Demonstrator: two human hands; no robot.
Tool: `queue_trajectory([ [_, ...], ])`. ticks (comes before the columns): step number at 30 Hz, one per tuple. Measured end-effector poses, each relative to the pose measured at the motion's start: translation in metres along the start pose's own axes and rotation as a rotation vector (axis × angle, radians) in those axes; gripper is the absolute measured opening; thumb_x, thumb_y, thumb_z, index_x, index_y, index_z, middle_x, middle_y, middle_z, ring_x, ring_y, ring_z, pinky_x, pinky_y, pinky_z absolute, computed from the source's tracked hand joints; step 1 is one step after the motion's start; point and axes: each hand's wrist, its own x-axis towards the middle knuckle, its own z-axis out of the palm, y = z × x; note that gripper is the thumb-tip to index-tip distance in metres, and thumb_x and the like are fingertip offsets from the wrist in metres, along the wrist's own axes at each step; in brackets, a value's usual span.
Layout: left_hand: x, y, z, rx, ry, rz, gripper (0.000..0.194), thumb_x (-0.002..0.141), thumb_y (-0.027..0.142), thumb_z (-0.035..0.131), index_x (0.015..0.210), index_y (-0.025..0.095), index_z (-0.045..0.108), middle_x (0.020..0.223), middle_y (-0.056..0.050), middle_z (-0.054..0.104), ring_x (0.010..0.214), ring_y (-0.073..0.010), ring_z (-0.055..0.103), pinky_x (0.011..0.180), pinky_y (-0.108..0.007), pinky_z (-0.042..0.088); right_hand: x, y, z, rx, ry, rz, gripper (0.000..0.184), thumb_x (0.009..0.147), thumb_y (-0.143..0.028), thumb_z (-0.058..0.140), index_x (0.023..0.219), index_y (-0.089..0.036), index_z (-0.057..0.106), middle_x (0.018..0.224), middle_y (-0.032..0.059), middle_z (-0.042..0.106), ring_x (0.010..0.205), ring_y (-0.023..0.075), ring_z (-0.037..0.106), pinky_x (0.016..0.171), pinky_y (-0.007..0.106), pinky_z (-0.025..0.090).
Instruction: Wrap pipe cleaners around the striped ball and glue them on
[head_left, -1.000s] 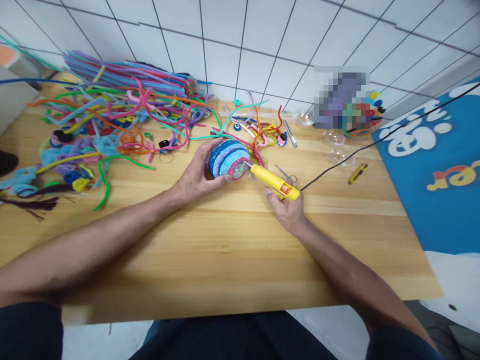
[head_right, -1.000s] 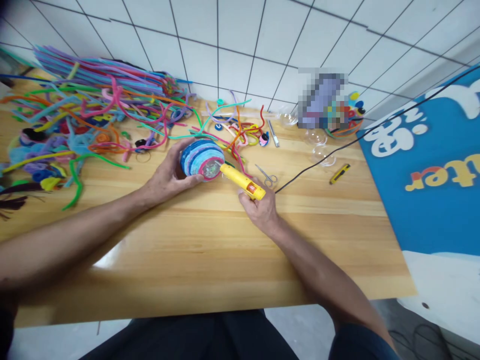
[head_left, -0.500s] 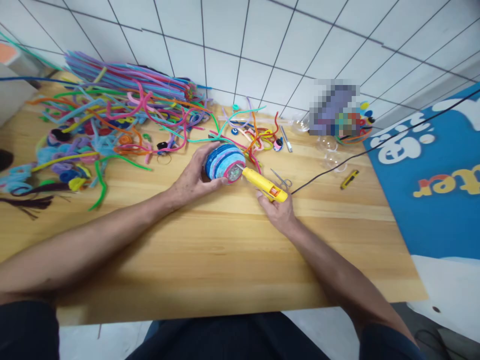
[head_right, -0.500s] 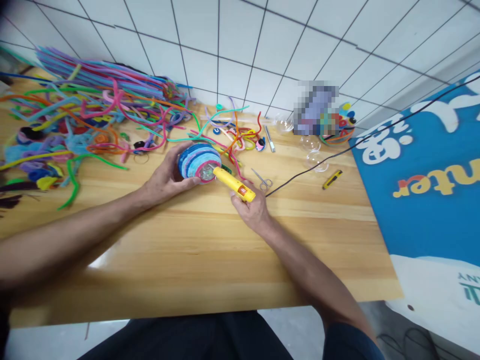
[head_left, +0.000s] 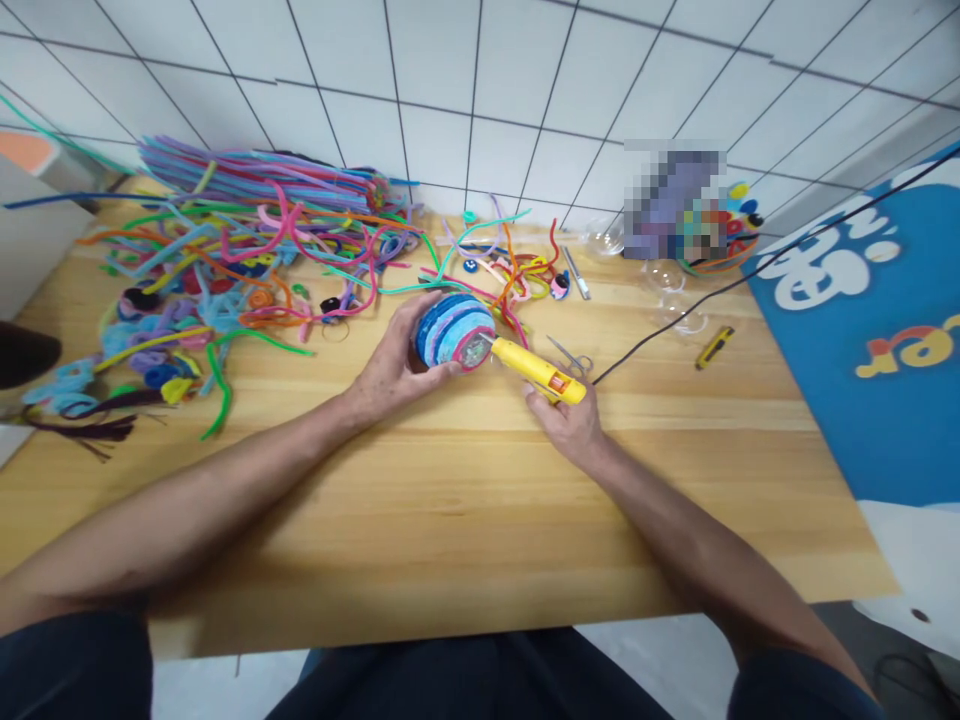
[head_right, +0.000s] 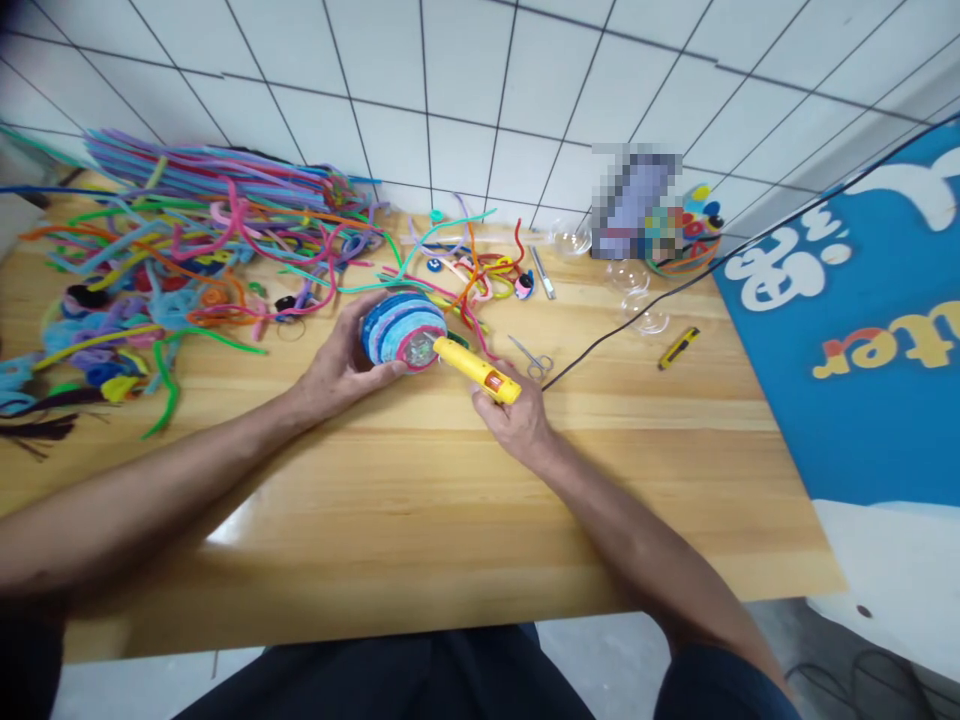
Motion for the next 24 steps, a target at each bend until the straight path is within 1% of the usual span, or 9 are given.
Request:
queue_trajectory([
  [5, 0.002, 0.003, 0.001, 0.018, 0.005, 0.017, 0.097, 0.099, 0.064, 0.092, 0.176, 0.032, 0.043, 0.179, -0.019, 0.054, 0.171, -0.0409, 0.054, 0.145, -0.065, 0.045, 0.003, -0.008, -0.001, -0.015, -0.016, -0.066, 0.009, 0.103, -0.034, 0.069, 0.096, -0.029, 0.068, 0.076, -0.0008, 0.067, 0.066, 0.0209, 0.067, 0.064, 0.036, 0.059],
  [8, 0.003, 0.003, 0.001, 0.027, 0.006, 0.03, 0.098, 0.098, 0.066, 0.091, 0.176, 0.031, 0.044, 0.178, -0.02, 0.055, 0.17, -0.0422, 0.055, 0.145, -0.066, 0.044, 0.003, -0.011, -0.002, -0.031, -0.039, -0.154, 0.008, 0.1, -0.033, 0.071, 0.094, -0.029, 0.067, 0.074, -0.0027, 0.066, 0.063, 0.0191, 0.064, 0.065, 0.035, 0.059],
  [10, 0.003, 0.002, 0.0, 0.027, -0.002, 0.033, 0.1, 0.097, 0.066, 0.093, 0.176, 0.032, 0.043, 0.179, -0.019, 0.054, 0.17, -0.0428, 0.054, 0.145, -0.066, 0.044, 0.003, -0.013, -0.003, -0.027, -0.047, -0.167, 0.006, 0.1, -0.032, 0.071, 0.096, -0.028, 0.067, 0.075, -0.003, 0.067, 0.063, 0.0185, 0.063, 0.066, 0.034, 0.059],
  [15, 0.002, -0.001, 0.002, 0.003, 0.009, 0.039, 0.099, 0.096, 0.064, 0.094, 0.177, 0.036, 0.043, 0.18, -0.016, 0.054, 0.171, -0.0416, 0.052, 0.146, -0.065, 0.041, 0.002, -0.018, -0.006, -0.031, -0.044, -0.104, 0.006, 0.101, -0.032, 0.071, 0.098, -0.028, 0.069, 0.078, -0.0021, 0.07, 0.064, 0.0189, 0.064, 0.065, 0.034, 0.059],
  [17, 0.003, -0.001, 0.002, 0.009, 0.01, 0.053, 0.098, 0.098, 0.062, 0.094, 0.178, 0.035, 0.043, 0.179, -0.017, 0.054, 0.172, -0.0412, 0.052, 0.147, -0.065, 0.041, 0.001, -0.017, -0.006, -0.014, -0.024, -0.078, 0.003, 0.101, -0.029, 0.07, 0.099, -0.028, 0.071, 0.081, -0.0014, 0.073, 0.066, 0.019, 0.066, 0.066, 0.034, 0.059],
  [19, 0.003, -0.001, 0.001, 0.024, 0.004, 0.062, 0.098, 0.098, 0.062, 0.093, 0.178, 0.034, 0.043, 0.179, -0.017, 0.054, 0.171, -0.0411, 0.052, 0.146, -0.065, 0.041, -0.001, -0.013, -0.005, 0.002, 0.007, -0.029, 0.003, 0.101, -0.029, 0.07, 0.101, -0.028, 0.073, 0.083, -0.0007, 0.075, 0.067, 0.0195, 0.068, 0.067, 0.034, 0.059],
  [22, 0.004, -0.001, 0.001, 0.035, -0.003, 0.05, 0.1, 0.096, 0.065, 0.093, 0.177, 0.033, 0.043, 0.178, -0.018, 0.055, 0.17, -0.0418, 0.053, 0.145, -0.065, 0.043, -0.003, -0.005, -0.004, 0.014, 0.047, 0.054, 0.011, 0.102, -0.037, 0.072, 0.106, -0.028, 0.077, 0.079, 0.0005, 0.074, 0.069, 0.0223, 0.07, 0.07, 0.038, 0.063],
  [24, 0.004, -0.001, 0.001, 0.04, -0.003, 0.039, 0.1, 0.096, 0.066, 0.093, 0.176, 0.033, 0.044, 0.178, -0.018, 0.055, 0.17, -0.0426, 0.053, 0.145, -0.066, 0.044, -0.004, 0.0, -0.004, 0.019, 0.048, 0.087, 0.019, 0.101, -0.043, 0.073, 0.111, -0.028, 0.079, 0.081, 0.0023, 0.076, 0.072, 0.0252, 0.073, 0.074, 0.042, 0.066],
])
